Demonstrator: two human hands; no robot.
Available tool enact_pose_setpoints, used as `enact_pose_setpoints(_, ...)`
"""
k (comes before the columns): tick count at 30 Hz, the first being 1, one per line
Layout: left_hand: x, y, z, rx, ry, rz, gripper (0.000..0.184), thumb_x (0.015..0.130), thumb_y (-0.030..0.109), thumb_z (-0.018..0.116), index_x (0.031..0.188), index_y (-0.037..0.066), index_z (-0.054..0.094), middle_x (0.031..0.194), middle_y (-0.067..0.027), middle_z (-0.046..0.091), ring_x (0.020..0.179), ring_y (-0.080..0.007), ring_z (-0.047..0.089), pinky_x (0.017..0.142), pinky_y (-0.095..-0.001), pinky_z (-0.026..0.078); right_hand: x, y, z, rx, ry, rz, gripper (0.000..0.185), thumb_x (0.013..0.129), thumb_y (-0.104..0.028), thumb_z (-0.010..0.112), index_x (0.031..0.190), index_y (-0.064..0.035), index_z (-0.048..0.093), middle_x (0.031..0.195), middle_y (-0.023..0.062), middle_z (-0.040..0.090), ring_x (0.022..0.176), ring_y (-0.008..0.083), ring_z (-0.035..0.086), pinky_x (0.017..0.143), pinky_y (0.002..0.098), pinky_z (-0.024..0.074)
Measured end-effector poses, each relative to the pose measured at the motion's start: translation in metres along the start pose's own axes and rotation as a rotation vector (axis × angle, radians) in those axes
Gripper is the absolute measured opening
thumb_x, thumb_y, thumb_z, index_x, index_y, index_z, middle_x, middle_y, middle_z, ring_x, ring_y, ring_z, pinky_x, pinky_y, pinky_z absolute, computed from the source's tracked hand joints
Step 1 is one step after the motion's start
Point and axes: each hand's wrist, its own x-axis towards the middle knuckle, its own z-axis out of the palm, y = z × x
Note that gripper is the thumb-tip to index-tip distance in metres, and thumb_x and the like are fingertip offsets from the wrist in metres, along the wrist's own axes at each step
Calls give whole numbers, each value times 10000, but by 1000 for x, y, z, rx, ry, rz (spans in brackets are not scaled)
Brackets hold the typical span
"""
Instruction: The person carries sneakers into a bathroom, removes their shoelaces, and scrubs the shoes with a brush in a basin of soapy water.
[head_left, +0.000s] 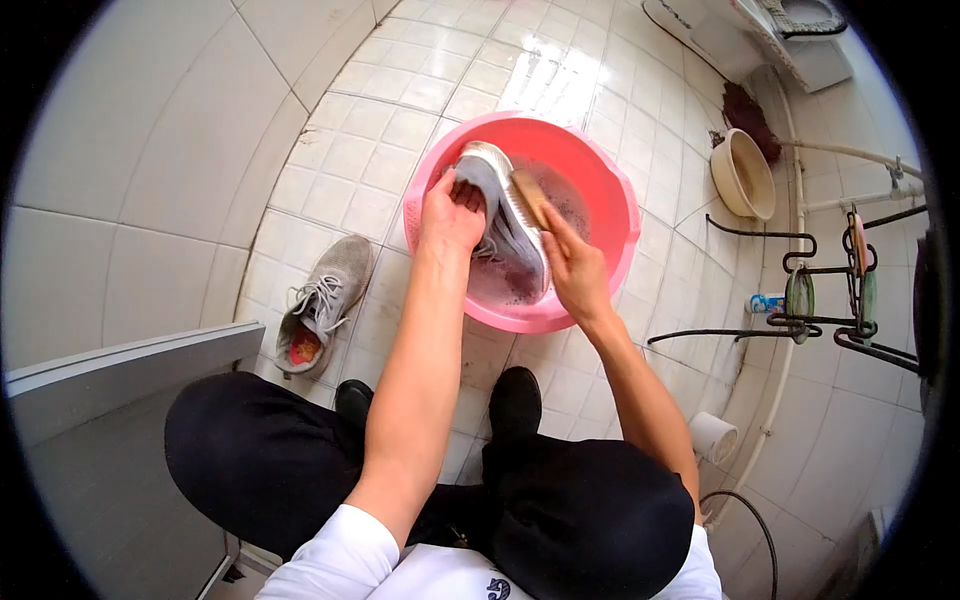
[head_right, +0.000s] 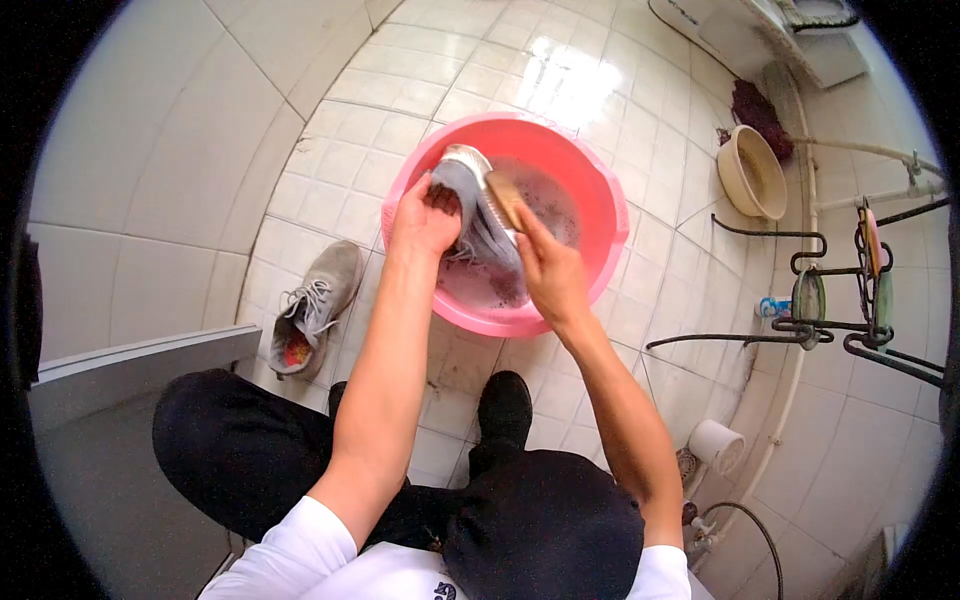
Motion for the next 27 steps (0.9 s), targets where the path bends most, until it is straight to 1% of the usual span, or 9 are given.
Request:
enact_pose_setpoints(4,-35,-10,16,40,-131,-30,269,959,196,608,1176,38,592,1152,-106,637,1103,-259,599,1005,-405,492,-13,15,-42,-151,106,117,406,1023,-245,566,1417,-146,574,1027,270,700,957,415,704,791,447,555)
enact_pose_setpoints(5,-54,-12,32,58,-165,-24,274,965,206,608,1180,36,595,1146,-103,643,1106,-261,600,1006,-412,492,-11,15,-53,-269,-7,256,384,1007,-216,560,1382,-139,589,950,273,702,880,443,696,752,490,551)
enact_pose_setpoints(8,-76,-19,52,203,-294,13,321,1006,265,598,1215,21,599,1139,-89,659,1097,-251,623,1007,-435,492,-2,30,-58,-533,-174,215,338,983,-172,542,1311,-129,613,859,272,693,811,448,687,706,531,544)
enact_pose_setpoints(13,-87,-23,41,440,-378,26,327,1061,292,517,1244,32,594,1183,-74,660,1074,-224,641,986,-420,495,33,47,-13,-745,-213,246,598,891,-76,512,1471,-164,392,860,263,709,809,438,709,687,547,553)
enact_pose_setpoints(16,-88,-19,34,396,-383,9,405,1082,373,454,1282,42,576,1238,-89,644,1136,-241,618,1012,-440,479,13,94,27,-748,-370,352,523,898,-76,503,1414,-157,488,894,265,710,820,437,709,692,555,555)
enact_pose_setpoints(17,-88,-18,33,370,-369,17,431,1087,381,433,1295,28,566,1260,-110,634,1152,-261,614,1029,-465,478,8,84,16,-744,-547,248,398,933,-106,499,1323,-108,581,964,272,712,881,447,702,745,546,551)
enact_pose_setpoints(21,-87,-24,31,255,-345,43,457,1099,386,395,1314,13,549,1295,-121,618,1193,-258,592,1067,-477,453,-19,-25,-51,-421,-305,401,415,1026,-168,504,1422,-47,524,1140,255,697,1017,442,677,863,444,533)
enact_pose_setpoints(23,-85,-32,32,234,-336,31,446,1103,380,387,1312,23,551,1294,-104,620,1196,-242,588,1068,-449,448,-31,-56,-76,-242,-130,227,441,1044,-112,497,1484,-87,482,1231,241,672,1072,398,685,885,393,531)
enact_pose_setpoints(27,-91,-40,38,216,-376,-36,438,1103,383,388,1328,41,543,1302,-81,617,1204,-238,582,1083,-414,428,-36,-94,-95,-379,-98,89,444,1043,-128,542,1484,-99,499,1304,227,647,1145,320,682,933,362,518)
